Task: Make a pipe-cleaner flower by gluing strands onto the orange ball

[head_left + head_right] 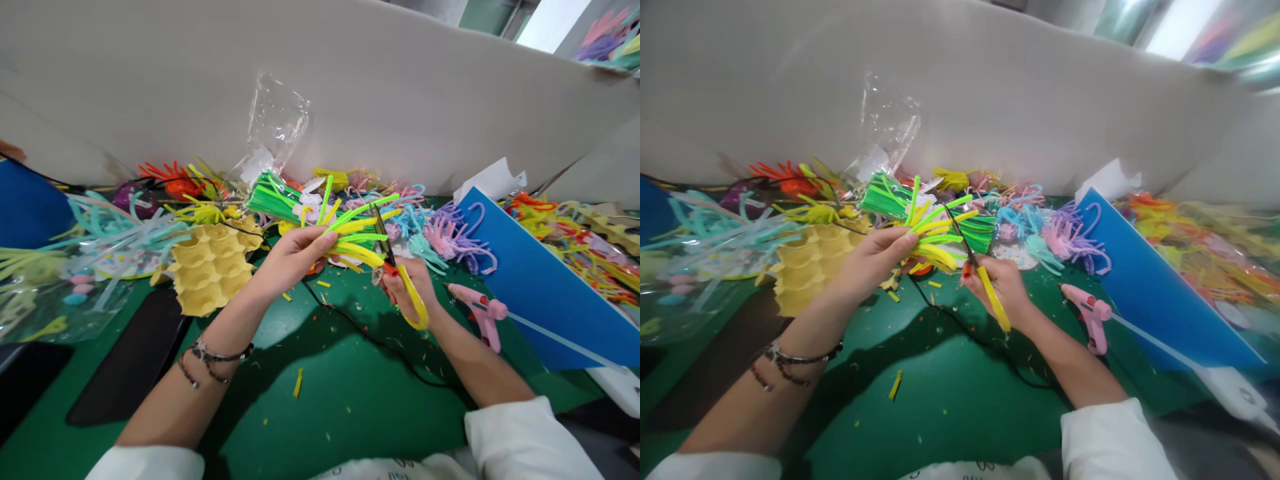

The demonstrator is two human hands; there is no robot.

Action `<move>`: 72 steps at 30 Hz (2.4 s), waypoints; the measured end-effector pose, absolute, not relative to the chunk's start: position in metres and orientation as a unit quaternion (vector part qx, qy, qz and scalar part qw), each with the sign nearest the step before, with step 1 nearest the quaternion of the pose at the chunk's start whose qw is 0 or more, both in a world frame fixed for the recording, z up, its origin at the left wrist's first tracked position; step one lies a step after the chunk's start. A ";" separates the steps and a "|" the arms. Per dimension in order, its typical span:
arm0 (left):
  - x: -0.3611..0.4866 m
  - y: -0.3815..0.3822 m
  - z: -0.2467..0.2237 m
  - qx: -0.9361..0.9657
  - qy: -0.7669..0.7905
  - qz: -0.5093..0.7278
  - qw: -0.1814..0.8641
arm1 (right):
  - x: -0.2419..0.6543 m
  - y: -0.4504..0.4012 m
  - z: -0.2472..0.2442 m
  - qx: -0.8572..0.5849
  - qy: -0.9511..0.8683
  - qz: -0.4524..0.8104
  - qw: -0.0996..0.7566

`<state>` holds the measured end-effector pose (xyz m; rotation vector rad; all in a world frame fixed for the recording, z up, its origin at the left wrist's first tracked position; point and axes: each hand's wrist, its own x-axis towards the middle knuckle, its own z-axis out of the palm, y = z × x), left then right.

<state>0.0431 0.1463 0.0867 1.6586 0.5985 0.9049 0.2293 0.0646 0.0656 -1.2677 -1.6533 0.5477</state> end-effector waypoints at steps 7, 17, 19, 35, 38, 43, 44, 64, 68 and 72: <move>0.043 0.148 0.087 0.702 0.251 0.380 0.547 | 0.228 0.064 0.063 -0.496 -0.681 0.236 0.485; 0.045 0.161 0.074 0.643 0.272 0.451 0.556 | 0.257 0.065 0.090 -0.588 -0.733 0.153 0.305; 0.047 0.166 0.069 0.617 0.278 0.479 0.559 | 0.265 0.065 0.095 -0.636 -0.750 0.107 0.146; 0.053 0.158 0.069 0.505 0.247 0.428 0.707 | 0.284 0.093 0.061 -0.672 -0.728 0.121 -0.059; 0.055 0.148 0.071 0.574 0.228 0.366 0.696 | 0.272 0.087 0.067 -0.640 -0.718 0.167 0.216; 0.059 0.139 0.073 0.704 0.173 0.302 0.620 | 0.249 0.077 0.068 -0.470 -0.662 0.261 0.522; 0.060 0.138 0.073 0.713 0.167 0.295 0.614 | 0.246 0.076 0.069 -0.459 -0.665 0.254 0.532; 0.056 0.144 0.070 0.801 0.291 0.324 0.410 | 0.247 0.069 0.083 -0.517 -0.644 0.143 0.546; 0.056 0.144 0.072 0.854 0.253 0.338 0.305 | 0.247 0.068 0.082 -0.528 -0.651 0.137 0.529; 0.056 0.145 0.072 0.883 0.210 0.341 0.245 | 0.246 0.067 0.082 -0.528 -0.644 0.146 0.534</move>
